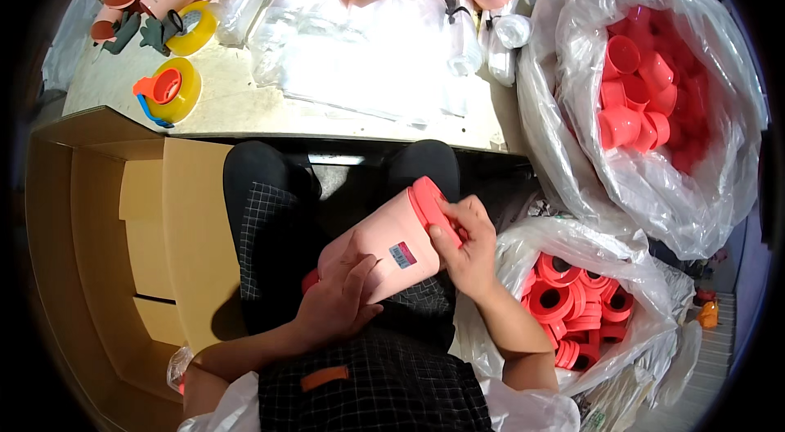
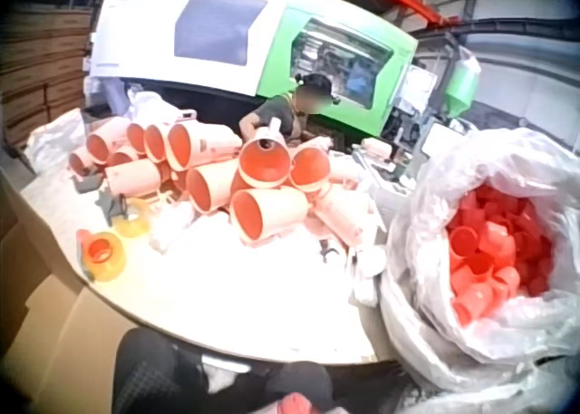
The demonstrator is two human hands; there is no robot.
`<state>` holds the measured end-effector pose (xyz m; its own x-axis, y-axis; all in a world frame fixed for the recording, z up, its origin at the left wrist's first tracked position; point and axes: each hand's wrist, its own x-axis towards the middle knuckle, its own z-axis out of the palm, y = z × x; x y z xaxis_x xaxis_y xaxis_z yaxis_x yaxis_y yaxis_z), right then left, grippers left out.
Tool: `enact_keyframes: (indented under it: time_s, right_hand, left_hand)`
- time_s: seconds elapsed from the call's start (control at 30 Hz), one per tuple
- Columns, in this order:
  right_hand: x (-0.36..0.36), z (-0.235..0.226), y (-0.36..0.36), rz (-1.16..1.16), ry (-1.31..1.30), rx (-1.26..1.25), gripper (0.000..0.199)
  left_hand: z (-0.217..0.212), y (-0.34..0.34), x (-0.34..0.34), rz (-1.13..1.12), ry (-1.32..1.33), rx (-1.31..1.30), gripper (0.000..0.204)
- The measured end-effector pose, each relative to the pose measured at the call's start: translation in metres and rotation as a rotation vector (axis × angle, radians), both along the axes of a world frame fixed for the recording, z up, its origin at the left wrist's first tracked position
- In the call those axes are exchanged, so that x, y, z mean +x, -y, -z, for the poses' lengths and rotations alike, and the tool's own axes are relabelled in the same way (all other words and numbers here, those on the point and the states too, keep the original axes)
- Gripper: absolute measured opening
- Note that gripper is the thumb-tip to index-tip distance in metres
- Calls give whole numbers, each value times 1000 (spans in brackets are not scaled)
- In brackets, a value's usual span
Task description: The person assembles pink thermos flasks by attaching red lids and inserting clear plastic bottles. They work at a table in a warehouse setting, picking up components from bags and placing the finished units into a cardboard box.
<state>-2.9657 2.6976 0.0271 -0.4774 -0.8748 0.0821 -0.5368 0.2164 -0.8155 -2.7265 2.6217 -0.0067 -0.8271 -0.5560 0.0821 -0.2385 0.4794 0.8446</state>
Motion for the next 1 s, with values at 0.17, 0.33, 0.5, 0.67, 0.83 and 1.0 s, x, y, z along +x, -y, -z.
enact_keyframes:
  time_s: [0.17, 0.33, 0.5, 0.67, 0.83, 1.0]
  right_hand:
    - [2, -38, 6, -519, -302, -164, 51]
    - [-1, -17, 16, -174, -46, 125, 51]
    - [0, -30, 14, -289, -229, 97, 47]
    - [-4, -52, 19, -476, -242, -95, 40]
    - [-51, -23, 33, -101, 474, 273, 25]
    - [-68, 26, 56, -189, 372, -82, 38]
  left_hand:
    - [35, 67, 26, -24, -209, 763, 46]
    - [12, 12, 15, 17, 38, 154, 47]
    - [34, 48, 30, 44, 16, 258, 61]
    - [30, 53, 26, -61, -121, 315, 68]
    - [24, 79, -2, 121, -148, 126, 19]
    - [48, 200, -152, -45, -239, -426, 8]
